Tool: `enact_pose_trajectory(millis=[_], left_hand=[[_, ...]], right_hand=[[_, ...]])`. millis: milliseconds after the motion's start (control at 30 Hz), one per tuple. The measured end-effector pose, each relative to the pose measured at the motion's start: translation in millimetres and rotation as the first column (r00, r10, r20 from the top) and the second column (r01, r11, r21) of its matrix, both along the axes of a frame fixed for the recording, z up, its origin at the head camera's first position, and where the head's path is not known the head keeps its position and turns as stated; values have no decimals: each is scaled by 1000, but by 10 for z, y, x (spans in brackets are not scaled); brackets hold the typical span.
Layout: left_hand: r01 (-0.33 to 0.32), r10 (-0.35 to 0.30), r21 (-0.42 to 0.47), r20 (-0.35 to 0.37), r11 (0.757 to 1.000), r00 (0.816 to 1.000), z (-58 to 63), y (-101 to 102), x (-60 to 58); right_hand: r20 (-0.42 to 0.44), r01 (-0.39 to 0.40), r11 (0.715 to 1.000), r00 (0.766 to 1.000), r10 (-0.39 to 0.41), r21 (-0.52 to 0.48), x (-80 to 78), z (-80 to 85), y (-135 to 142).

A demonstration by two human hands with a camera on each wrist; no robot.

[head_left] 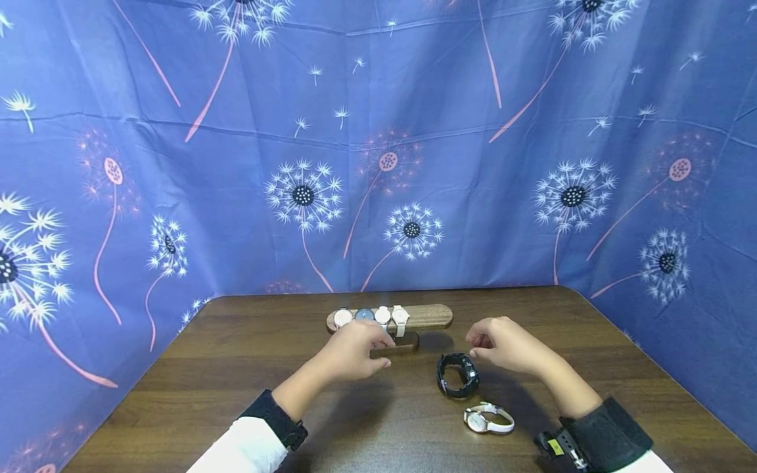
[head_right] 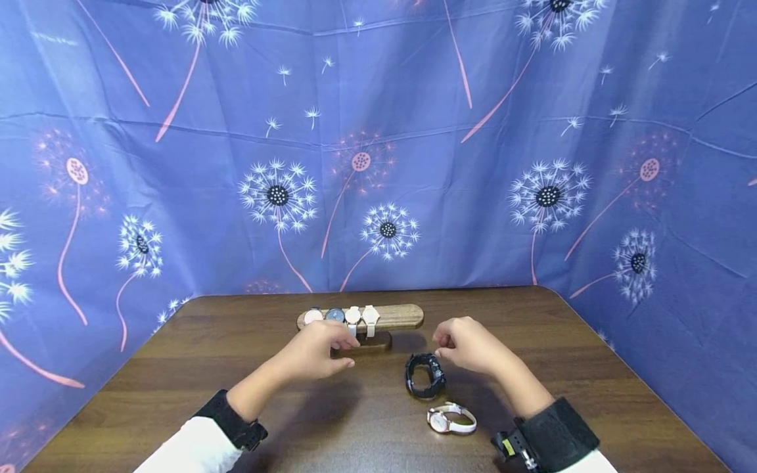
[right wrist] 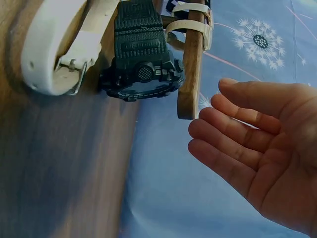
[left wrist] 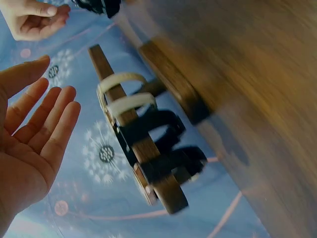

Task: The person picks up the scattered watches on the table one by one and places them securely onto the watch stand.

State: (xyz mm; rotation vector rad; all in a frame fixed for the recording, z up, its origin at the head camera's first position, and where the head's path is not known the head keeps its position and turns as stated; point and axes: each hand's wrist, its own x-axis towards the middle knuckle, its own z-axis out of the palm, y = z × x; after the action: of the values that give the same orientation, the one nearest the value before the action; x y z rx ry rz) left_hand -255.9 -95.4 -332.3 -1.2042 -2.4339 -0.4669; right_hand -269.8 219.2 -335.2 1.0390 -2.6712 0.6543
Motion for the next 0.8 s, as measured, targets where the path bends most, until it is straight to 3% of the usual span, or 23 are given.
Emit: enact_pose_trajectory(millis=[200,400,667,800], left_hand=[[20,-19,-3,56,1000,998,-26,238,38],[53,-51,-50,44,997,998,-87,542,41],[69,-38,-233,136,970,990,-157,972,53],[45,-10,-318,111,947,994,-198,1127,55]], right_hand=[[28,21,1000,999,-21,-20,1,-9,50],[54,34,999,998,-32,-34,-18,7,81],[82,39,998,996,-35,-45,-43,-34,100],[76,40,998,996,-36,-48,-54,-46,116]])
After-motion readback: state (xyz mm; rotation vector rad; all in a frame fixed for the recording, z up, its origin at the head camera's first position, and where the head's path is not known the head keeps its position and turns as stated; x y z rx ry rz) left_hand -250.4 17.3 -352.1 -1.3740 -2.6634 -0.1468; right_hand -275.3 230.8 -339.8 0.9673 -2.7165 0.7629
